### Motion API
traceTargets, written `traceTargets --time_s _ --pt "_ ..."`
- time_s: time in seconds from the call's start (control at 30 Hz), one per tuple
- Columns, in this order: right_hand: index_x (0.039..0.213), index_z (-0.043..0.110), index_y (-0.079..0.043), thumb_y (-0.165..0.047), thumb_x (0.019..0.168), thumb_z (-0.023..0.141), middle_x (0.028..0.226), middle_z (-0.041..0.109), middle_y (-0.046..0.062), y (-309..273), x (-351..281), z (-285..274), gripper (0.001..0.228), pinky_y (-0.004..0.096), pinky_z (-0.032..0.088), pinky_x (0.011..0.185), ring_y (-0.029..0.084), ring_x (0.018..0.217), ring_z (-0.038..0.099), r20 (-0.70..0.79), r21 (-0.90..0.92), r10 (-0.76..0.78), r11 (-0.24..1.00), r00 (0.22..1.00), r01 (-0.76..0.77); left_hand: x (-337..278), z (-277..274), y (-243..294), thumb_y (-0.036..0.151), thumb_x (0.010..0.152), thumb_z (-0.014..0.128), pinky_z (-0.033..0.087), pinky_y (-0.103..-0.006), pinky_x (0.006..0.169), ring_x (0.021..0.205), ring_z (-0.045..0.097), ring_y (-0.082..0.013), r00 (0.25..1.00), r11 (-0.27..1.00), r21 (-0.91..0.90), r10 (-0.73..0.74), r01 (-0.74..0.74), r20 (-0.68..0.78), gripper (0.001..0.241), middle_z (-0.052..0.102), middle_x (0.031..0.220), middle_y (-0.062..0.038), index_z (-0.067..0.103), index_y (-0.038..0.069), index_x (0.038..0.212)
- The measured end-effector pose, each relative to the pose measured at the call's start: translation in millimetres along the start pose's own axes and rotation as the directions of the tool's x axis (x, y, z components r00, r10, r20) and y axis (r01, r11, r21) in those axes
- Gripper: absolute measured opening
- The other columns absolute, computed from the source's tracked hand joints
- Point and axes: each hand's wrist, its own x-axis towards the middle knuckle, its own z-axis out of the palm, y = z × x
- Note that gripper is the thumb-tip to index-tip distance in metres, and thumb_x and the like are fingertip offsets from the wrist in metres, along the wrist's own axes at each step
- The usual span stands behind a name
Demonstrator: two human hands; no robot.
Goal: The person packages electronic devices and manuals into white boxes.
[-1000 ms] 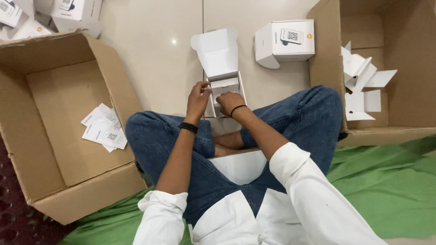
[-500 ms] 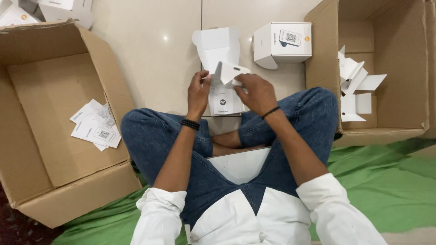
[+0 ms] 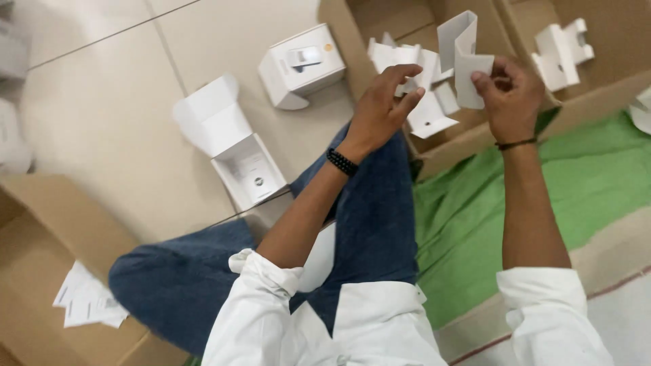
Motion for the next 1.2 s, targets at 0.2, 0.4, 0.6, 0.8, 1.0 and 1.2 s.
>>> traceTargets --time_s 0.2,0.4,0.6,0.8,1.0,1.2 --pt "0.137 0.072 -0.001 -0.01 0.112 0.08 0.12 0.077 0.007 147.5 49.9 -149.9 0.028 0.028 0.06 0.084 0.015 0.097 0.072 -0.336 -0.29 -0.111 0.957 0.935 0.009 39.5 101.5 35.2 0.035 0.105 0.062 0.055 -0.0321 0.084 0.111 0.067 -0.0218 0.97 0.988 -0.125 0.117 -0.092 0.212 0.038 0.068 0.128 -0.007 0.061 0.01 0.134" --pt "0.147 0.055 -0.006 -0.002 0.106 0.07 0.14 0.064 0.01 190.3 60.5 -133.2 0.043 0.032 0.065 0.088 0.019 0.113 0.07 -0.37 0.049 -0.011 0.998 0.929 0.031 37.8 92.9 14.6 0.031 0.106 0.062 0.056 -0.0351 0.091 0.116 0.065 -0.0228 0.959 0.992 -0.116 0.081 -0.051 0.271 0.038 0.066 0.132 -0.01 0.06 0.009 0.137" --pt "0.126 0.069 -0.007 -0.011 0.103 0.071 0.12 0.068 0.007 94.0 42.6 21.2 0.023 0.039 0.056 0.1 0.021 0.115 0.066 -0.108 -0.217 -0.074 0.975 0.991 0.049 5.5 9.8 -35.8 0.024 0.107 0.062 0.058 -0.0329 0.095 0.118 0.068 -0.0204 0.993 0.996 -0.071 -0.048 0.056 0.108 0.031 0.069 0.129 -0.008 0.062 0.009 0.134" --pt "0.117 0.07 -0.006 -0.013 0.098 0.069 0.113 0.071 0.008 -8.0 22.6 181.8 0.021 0.033 0.061 0.084 0.02 0.104 0.071 0.252 -0.057 -0.159 0.982 0.954 0.179 -65.8 -113.6 -72.6 0.018 0.106 0.061 0.057 -0.0318 0.089 0.115 0.067 -0.0182 0.971 0.98 0.012 -0.193 0.197 -0.143 0.026 0.071 0.127 -0.007 0.064 0.007 0.129" --pt "0.121 0.066 -0.006 -0.022 0.094 0.073 0.116 0.072 0.01 -51.2 -23.7 329.5 0.032 0.038 0.058 0.087 0.024 0.104 0.071 0.687 -0.01 -0.203 0.957 0.698 0.289 -168.7 -223.1 -95.3 0.018 0.104 0.063 0.057 -0.0317 0.086 0.109 0.068 -0.0177 0.851 0.912 0.077 -0.342 0.403 -0.398 0.025 0.072 0.12 -0.007 0.065 0.005 0.125" --pt "0.127 0.064 -0.007 -0.027 0.086 0.074 0.122 0.067 0.015 -21.8 -87.0 454.5 0.047 0.049 0.05 0.097 0.036 0.113 0.063 0.904 -0.237 -0.024 0.801 0.426 0.549 -246.0 -265.9 -131.1 0.021 0.103 0.063 0.057 -0.0325 0.088 0.105 0.07 -0.0188 0.754 0.848 0.082 -0.416 0.523 -0.508 0.028 0.073 0.114 -0.01 0.065 0.004 0.124"
